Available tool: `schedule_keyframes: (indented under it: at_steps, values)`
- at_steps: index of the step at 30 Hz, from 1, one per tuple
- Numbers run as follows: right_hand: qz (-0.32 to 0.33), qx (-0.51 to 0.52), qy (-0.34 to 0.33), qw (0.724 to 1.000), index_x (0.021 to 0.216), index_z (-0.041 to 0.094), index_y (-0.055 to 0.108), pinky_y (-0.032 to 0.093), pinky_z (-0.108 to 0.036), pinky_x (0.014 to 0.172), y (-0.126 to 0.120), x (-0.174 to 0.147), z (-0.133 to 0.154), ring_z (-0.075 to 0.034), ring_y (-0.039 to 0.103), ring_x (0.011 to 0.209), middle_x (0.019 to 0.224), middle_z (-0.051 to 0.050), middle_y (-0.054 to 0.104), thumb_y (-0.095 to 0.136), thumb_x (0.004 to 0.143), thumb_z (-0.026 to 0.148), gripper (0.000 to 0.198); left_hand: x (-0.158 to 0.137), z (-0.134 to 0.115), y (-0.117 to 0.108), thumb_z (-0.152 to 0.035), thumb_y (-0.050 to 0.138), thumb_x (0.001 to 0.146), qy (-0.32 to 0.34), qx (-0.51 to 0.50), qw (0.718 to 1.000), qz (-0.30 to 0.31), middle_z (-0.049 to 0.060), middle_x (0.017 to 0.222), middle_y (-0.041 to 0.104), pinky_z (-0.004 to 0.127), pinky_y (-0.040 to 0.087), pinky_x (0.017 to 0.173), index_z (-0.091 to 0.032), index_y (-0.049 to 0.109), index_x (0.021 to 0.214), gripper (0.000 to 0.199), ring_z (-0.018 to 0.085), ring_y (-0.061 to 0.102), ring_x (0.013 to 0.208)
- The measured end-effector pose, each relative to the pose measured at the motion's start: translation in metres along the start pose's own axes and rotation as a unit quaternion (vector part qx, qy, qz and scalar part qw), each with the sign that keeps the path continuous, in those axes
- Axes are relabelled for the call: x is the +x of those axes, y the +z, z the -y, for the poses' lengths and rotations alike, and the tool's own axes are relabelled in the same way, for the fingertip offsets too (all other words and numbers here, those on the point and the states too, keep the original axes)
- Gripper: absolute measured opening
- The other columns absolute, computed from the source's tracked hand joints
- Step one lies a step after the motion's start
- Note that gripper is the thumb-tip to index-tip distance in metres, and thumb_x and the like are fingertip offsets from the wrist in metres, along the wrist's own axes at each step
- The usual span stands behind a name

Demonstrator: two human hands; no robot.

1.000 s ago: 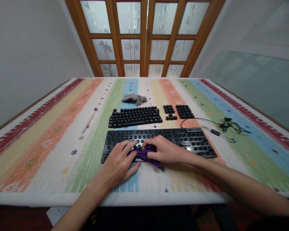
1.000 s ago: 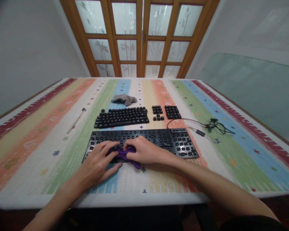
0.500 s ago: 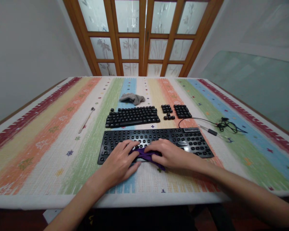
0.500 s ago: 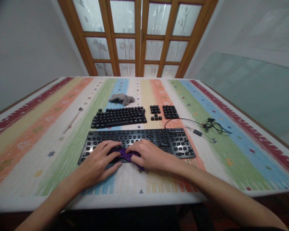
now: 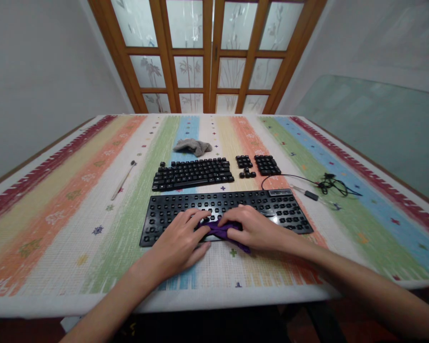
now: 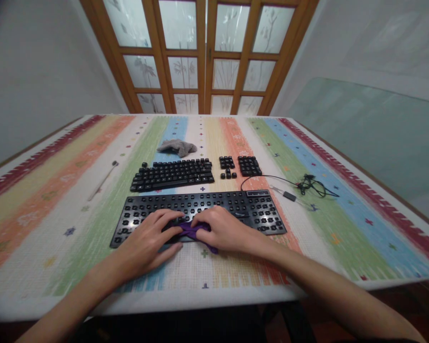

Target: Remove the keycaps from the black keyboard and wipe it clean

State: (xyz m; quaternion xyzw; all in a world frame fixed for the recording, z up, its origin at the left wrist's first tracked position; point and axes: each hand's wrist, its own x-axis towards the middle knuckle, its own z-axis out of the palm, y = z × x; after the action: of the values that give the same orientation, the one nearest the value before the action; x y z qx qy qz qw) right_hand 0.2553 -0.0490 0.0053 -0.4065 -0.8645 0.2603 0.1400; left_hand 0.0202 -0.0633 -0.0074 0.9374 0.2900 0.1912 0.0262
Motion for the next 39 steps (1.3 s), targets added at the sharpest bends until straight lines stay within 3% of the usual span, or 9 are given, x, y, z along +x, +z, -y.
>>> schedule_keyframes:
  at_steps: [19,30,39]
  values:
    - [-0.008,0.026,0.051,0.998,0.094,0.017,0.074,0.043,-0.024,0.068,-0.013,-0.025,-0.016,-0.017,0.064,0.072,0.086,-0.004,0.075,0.058,0.081,0.014,0.022,0.028,-0.012,0.011,-0.024,0.062,0.089,0.021,-0.013,1.000,0.017,0.013,0.126,0.057,0.050,0.049,0.097,-0.014,0.065,0.104,0.018,0.030,0.049,0.118]
    - [-0.025,0.051,0.053,0.997,0.092,0.017,0.074,0.043,-0.024,0.070,-0.011,-0.027,-0.015,-0.016,0.064,0.071,0.081,-0.003,0.074,0.057,0.079,0.012,0.022,0.037,-0.005,0.014,-0.031,0.066,0.088,0.053,-0.002,0.998,0.027,0.013,0.130,0.056,0.052,0.048,0.097,-0.015,0.065,0.097,0.018,0.031,0.049,0.121]
    - [-0.038,0.082,0.052,0.995,0.088,0.016,0.073,0.040,-0.022,0.065,-0.008,-0.030,-0.022,-0.013,0.059,0.064,0.073,0.000,0.070,0.056,0.076,0.010,0.021,0.040,-0.009,0.025,-0.020,0.066,0.084,0.068,-0.001,0.998,0.011,0.014,0.125,0.058,0.048,0.050,0.094,-0.012,0.063,0.098,0.017,0.030,0.052,0.116]
